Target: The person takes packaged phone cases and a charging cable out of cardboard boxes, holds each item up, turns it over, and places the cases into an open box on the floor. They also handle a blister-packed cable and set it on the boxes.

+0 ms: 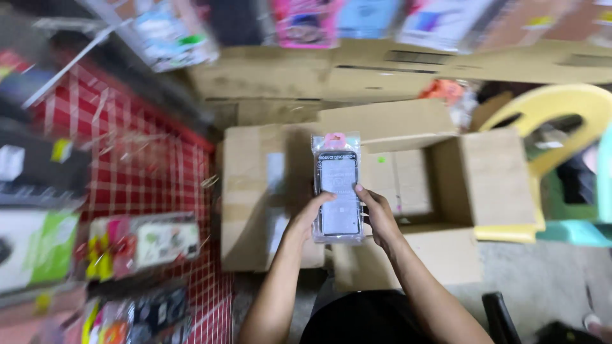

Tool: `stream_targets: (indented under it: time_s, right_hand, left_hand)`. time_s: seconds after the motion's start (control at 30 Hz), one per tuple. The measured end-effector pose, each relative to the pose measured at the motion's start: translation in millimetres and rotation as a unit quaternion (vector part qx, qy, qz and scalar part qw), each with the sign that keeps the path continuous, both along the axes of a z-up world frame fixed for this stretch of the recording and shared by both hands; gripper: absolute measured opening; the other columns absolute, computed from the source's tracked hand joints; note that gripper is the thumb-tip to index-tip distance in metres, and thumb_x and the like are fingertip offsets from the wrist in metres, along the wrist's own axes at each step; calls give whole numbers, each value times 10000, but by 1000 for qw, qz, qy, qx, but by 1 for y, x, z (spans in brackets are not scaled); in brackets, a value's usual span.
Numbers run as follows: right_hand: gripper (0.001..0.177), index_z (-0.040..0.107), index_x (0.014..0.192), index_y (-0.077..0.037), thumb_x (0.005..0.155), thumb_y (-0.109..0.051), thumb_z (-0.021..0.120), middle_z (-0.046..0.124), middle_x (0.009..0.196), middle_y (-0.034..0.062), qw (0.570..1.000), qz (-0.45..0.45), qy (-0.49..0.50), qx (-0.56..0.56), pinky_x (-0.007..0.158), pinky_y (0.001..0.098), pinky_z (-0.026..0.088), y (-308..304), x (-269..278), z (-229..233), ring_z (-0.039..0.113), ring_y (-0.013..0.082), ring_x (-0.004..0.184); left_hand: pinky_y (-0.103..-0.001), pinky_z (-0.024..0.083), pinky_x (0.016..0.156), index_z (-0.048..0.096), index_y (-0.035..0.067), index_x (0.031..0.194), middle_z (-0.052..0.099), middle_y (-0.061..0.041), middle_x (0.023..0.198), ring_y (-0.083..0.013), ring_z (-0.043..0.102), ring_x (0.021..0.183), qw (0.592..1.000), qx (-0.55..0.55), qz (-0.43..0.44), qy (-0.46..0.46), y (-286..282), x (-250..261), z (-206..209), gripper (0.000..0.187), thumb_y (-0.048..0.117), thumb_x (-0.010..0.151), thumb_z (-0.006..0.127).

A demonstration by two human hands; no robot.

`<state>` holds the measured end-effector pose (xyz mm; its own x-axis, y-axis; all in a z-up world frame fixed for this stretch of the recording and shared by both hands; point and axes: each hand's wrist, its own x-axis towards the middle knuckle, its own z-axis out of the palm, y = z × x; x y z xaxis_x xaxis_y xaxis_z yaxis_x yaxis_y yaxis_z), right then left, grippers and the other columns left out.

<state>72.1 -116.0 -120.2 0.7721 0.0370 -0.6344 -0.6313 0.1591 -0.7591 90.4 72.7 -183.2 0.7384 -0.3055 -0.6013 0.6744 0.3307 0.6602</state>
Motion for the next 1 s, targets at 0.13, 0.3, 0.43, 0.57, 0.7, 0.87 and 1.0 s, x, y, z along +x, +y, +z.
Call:
stream_targets:
  time_s: [0.13, 0.3, 0.43, 0.57, 0.7, 0.87, 1.0]
  right_hand:
    - [718, 611, 1375, 36, 922, -521, 610, 728, 1142, 137, 998, -62, -20, -7, 803, 346, 542, -49, -11, 9, 682, 209, 943]
    - [685, 628, 1344, 49, 941, -504, 601, 736, 1092, 146, 993, -111, -13, -23, 773, 335, 557, -103, -21, 7, 699, 206, 893]
    - [678, 642, 1324, 51, 943, -509, 604, 714, 1085, 161, 992, -125, -17, -15, 744, 330, 563, -136, -21, 0, 701, 206, 884]
    - [658, 655, 1322, 38, 944, -498, 606, 698, 1086, 167, 991, -133, 7, -24, 718, 340, 551, -165, -14, 0, 688, 211, 875]
    - [636, 619, 1349, 30, 943, -461, 625, 722, 1140, 145, 990, -141, -1, -14, 811, 313, 535, -196, 0, -29, 680, 185, 967]
    - [650, 557, 1411, 43, 950, -406, 643, 680, 1230, 142, 988, -153, 15, -6, 940, 315, 497, -227, 17, -74, 629, 184, 1098]
    - [687, 456, 1472, 39, 967, -395, 626, 641, 1350, 167, 986, -156, 60, -8, 1027, 318, 476, -248, 23, -112, 614, 204, 1216]
  left_hand:
    - [-386, 523, 1014, 578, 9, 1394, 692, -144, 1290, -249, 670, 1169, 994, -46, -77, 61, -55, 11, -2, 617, 290, 854, 678]
    - [-410, 535, 989, 520, 7, 1377, 644, -152, 1253, -263, 644, 1150, 996, -3, -78, -48, -114, 15, 44, 632, 204, 805, 702]
    - [-418, 546, 975, 432, 34, 1351, 588, -139, 1227, -257, 618, 1151, 994, 29, -53, -96, -148, 18, 53, 648, 137, 774, 709]
    - [-445, 551, 962, 483, 22, 1337, 623, -152, 1192, -278, 641, 1112, 997, -31, -57, -46, -182, 23, 40, 600, 140, 784, 685]
    - [-436, 531, 999, 541, -9, 1364, 657, -165, 1230, -283, 653, 1134, 994, -84, -66, 12, -214, 28, -22, 583, 163, 824, 677]
    - [-414, 518, 1029, 547, -23, 1409, 672, -173, 1297, -282, 663, 1177, 986, -96, -69, 119, -248, 33, -104, 608, 206, 860, 675]
    - [-434, 533, 1003, 473, 43, 1397, 655, -138, 1239, -271, 657, 1139, 995, -28, -19, 96, -274, 41, -116, 654, 159, 796, 703]
